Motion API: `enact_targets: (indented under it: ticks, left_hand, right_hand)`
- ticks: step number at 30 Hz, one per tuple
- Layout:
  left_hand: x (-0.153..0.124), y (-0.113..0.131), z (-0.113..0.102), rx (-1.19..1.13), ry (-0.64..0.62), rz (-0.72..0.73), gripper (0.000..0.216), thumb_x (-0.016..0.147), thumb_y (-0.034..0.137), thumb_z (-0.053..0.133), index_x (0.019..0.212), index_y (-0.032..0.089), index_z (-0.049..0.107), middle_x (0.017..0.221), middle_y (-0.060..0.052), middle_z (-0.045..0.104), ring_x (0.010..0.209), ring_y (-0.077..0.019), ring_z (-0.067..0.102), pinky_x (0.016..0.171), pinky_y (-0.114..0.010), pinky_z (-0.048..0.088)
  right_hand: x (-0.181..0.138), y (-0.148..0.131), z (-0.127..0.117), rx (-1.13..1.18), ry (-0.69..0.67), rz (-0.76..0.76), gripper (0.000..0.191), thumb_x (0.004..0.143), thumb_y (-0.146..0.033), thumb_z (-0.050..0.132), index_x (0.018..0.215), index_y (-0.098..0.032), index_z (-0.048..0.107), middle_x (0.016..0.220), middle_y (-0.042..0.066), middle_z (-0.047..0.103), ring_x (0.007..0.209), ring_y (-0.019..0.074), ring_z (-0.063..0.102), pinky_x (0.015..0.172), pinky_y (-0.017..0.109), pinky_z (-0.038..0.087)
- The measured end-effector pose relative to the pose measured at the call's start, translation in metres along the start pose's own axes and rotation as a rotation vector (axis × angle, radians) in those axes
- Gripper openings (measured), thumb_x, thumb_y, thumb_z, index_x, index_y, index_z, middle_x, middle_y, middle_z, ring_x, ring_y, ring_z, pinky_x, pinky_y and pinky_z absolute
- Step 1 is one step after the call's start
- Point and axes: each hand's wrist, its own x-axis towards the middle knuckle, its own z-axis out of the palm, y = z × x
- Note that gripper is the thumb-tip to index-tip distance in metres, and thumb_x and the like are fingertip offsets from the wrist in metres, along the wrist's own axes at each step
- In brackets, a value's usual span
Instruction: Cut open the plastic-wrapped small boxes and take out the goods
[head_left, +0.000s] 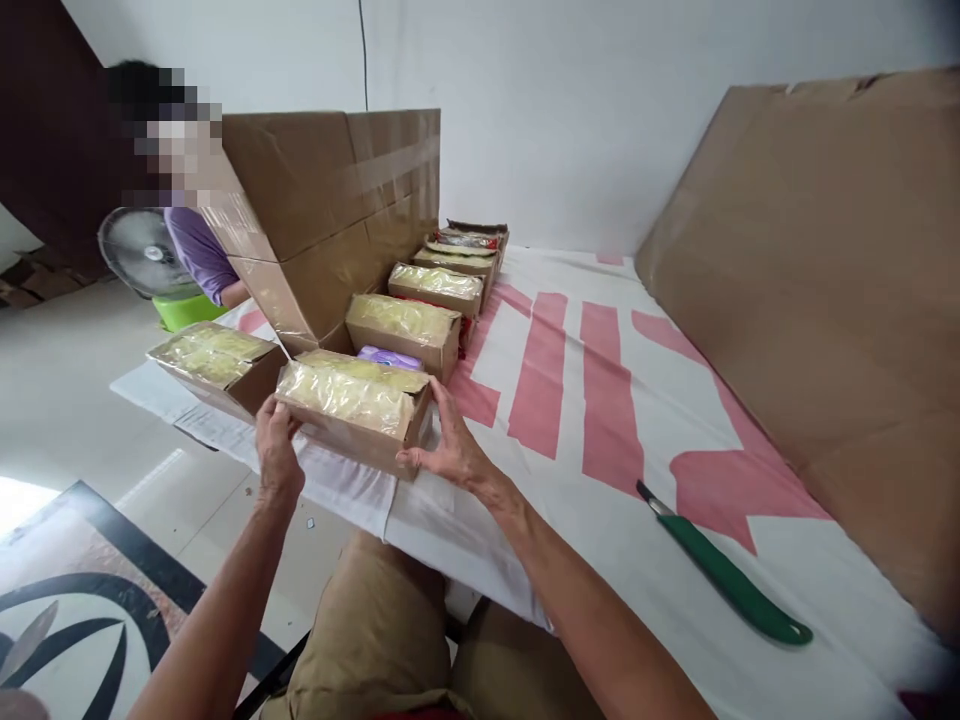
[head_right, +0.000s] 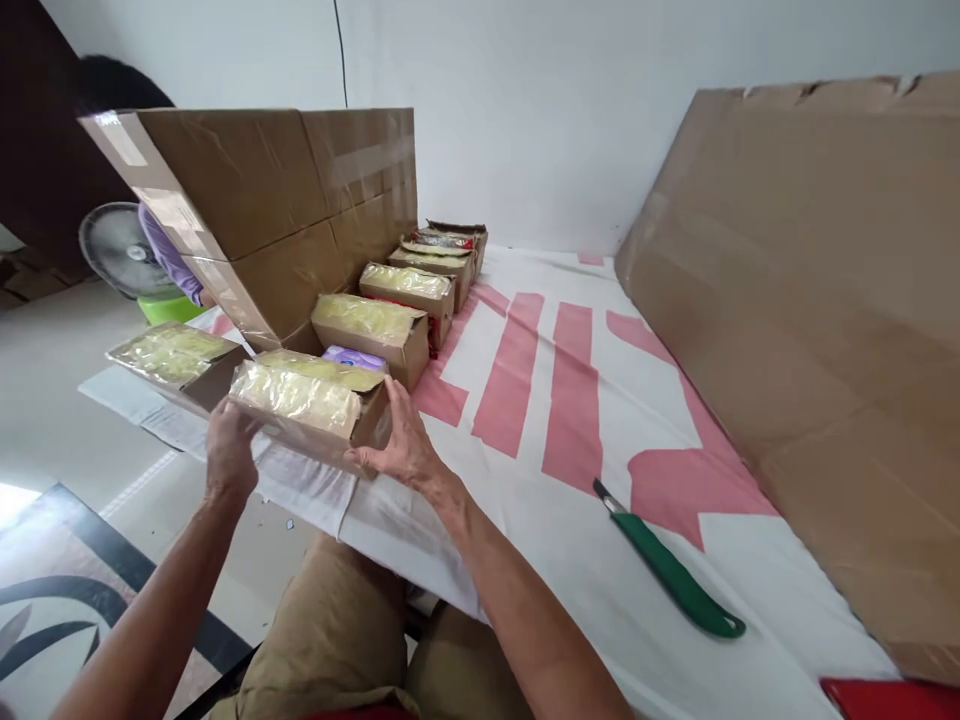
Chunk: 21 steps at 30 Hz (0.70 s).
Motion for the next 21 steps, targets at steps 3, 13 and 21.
enact_targets:
  ticks: [3, 13, 21]
  left_hand:
    - [-0.016, 0.002, 0.003, 0.003, -0.025, -0.002, 0.045, 0.086, 0.056, 0.058, 0.111, 0.019, 0.066, 0.114, -0.007, 0.069, 0.114, -0.0265, 0.063, 0.101, -0.038, 0.052]
    - [-0.136, 0.014, 0.023, -0.016, -0.617, 0.082, 0.062, 0.087, 0.047, 0.077, 0.142, 0.024, 0.060, 0.142, -0.013, 0.064, 0.129, -0.0302, 0.062, 0.110, -0.046, 0.050]
    - [-0.153, 0.010, 0.024, -0.081, -0.568, 0.302, 0.025, 0.090, 0.038, 0.077, 0.110, 0.024, 0.070, 0.153, -0.013, 0.057, 0.142, -0.0317, 0.057, 0.112, -0.045, 0.051]
  right_hand:
    - [-0.006, -0.001, -0.010, 0.056, -0.011, -0.025, 0.130, 0.072, -0.062, 0.090, 0.172, -0.032, 0.012, 0.177, 0.014, 0.023, 0.163, 0.0389, 0.025, 0.129, 0.062, 0.028]
    - [-0.187, -0.011, -0.121, -0.330, 0.302, 0.134, 0.075, 0.094, -0.046, 0.073, 0.162, -0.038, 0.042, 0.173, 0.008, 0.035, 0.158, 0.0360, 0.037, 0.128, 0.061, 0.033]
    - [-0.192, -0.024, -0.099, -0.371, 0.466, -0.168, 0.026, 0.100, -0.014, 0.061, 0.111, -0.031, 0.076, 0.167, 0.004, 0.046, 0.149, 0.0264, 0.052, 0.118, 0.044, 0.048]
